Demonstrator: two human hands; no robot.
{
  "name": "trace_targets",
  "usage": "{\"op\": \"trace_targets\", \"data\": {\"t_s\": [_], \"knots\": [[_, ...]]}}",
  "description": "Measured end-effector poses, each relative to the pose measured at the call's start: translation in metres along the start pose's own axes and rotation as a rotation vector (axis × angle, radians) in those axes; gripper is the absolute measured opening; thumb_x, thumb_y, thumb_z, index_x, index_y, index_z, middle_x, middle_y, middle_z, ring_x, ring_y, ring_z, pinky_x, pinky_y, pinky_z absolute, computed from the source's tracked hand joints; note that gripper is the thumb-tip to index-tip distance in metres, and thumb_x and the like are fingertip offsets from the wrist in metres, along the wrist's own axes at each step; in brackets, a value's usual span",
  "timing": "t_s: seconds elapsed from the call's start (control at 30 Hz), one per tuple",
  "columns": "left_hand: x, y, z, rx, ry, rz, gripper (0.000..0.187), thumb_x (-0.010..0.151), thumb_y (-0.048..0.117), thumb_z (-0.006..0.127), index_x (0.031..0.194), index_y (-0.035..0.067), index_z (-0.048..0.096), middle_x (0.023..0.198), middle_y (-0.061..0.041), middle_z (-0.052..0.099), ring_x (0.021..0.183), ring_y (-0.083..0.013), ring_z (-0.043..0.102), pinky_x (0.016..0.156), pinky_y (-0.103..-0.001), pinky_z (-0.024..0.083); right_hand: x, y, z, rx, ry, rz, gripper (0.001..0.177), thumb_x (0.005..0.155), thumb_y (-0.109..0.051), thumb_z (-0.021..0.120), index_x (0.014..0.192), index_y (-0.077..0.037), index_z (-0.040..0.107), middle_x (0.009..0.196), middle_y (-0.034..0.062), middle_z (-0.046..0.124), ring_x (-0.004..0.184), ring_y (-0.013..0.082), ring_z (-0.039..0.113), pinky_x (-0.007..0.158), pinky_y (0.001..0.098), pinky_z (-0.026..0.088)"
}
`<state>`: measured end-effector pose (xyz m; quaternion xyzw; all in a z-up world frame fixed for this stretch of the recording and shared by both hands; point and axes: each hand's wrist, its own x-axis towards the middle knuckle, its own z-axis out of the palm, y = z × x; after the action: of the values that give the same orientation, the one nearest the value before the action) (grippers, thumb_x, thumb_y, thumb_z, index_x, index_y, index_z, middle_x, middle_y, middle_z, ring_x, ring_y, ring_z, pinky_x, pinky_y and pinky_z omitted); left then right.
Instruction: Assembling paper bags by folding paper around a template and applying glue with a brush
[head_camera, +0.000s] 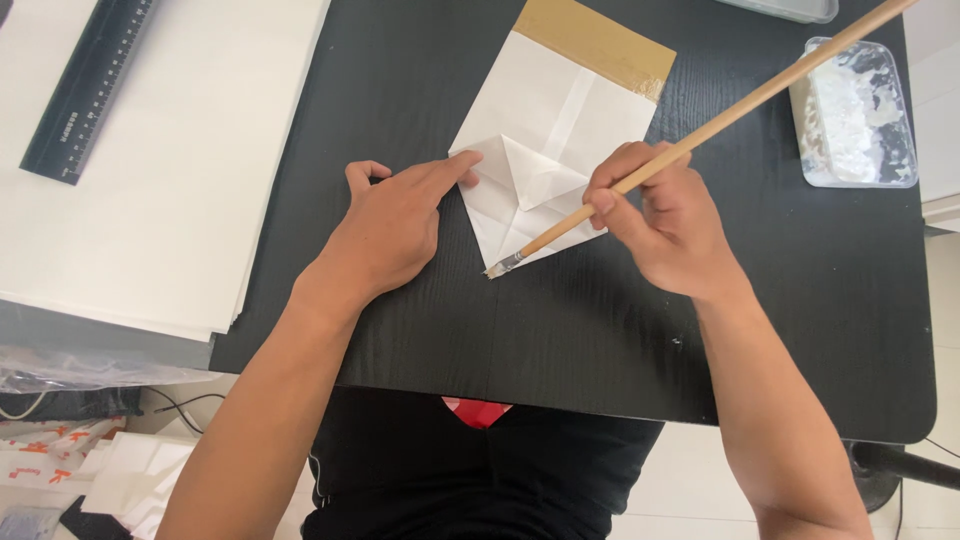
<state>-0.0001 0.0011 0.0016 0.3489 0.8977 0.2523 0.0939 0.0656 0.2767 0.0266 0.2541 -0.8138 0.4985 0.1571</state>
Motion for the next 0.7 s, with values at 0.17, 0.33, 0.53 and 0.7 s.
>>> {"op": "trace_targets", "data": {"t_s": [0.17,0.33,0.53,0.7], "knots": [[-0.002,-0.004,0.007,-0.018,0.066,0.042,0.074,0.087,-0.011,0.031,0.152,0.022,0.045,0.129,0.001,0.066,0.112,-0.0142,0.061,0.102,-0.049,0.021,-0.013,-0.001,-0.028,-0.034,0.124,0.065,0.009,0.109,-0.003,0.056,0.106,0.002,0.063,0.081,0.0136,0.063,0.073,0.0235,0.063,0.076,0.0323,0.053],[-0.005,0.002,0.011,-0.020,0.117,0.117,0.083,0.076,-0.016,0.026,0.145,0.023,0.050,0.122,0.010,0.067,0.101,-0.0071,0.061,0.094,-0.043,0.023,-0.052,-0.001,-0.093,-0.240,0.343,0.177,0.004,0.121,-0.005,0.058,0.120,-0.001,0.059,0.107,0.0130,0.060,0.098,0.0279,0.070,0.094,0.0364,0.055],[-0.005,0.006,0.015,0.005,0.105,0.150,0.082,0.075,-0.016,0.029,0.142,0.026,0.052,0.119,0.011,0.066,0.103,-0.0096,0.060,0.093,-0.046,0.025,-0.145,0.050,-0.198,-0.533,0.861,0.388,0.025,0.120,-0.022,0.043,0.124,-0.007,0.064,0.113,0.0062,0.070,0.109,0.0146,0.077,0.090,0.0257,0.053],[-0.004,0.010,0.013,0.014,0.101,0.153,0.084,0.074,-0.017,0.028,0.141,0.028,0.053,0.112,0.014,0.067,0.100,-0.0091,0.059,0.091,-0.044,0.025,-0.198,0.091,-0.232,-0.545,0.868,0.459,0.010,0.122,-0.012,0.051,0.125,-0.007,0.059,0.116,0.0139,0.077,0.098,0.0124,0.074,0.081,0.0189,0.054]]}}
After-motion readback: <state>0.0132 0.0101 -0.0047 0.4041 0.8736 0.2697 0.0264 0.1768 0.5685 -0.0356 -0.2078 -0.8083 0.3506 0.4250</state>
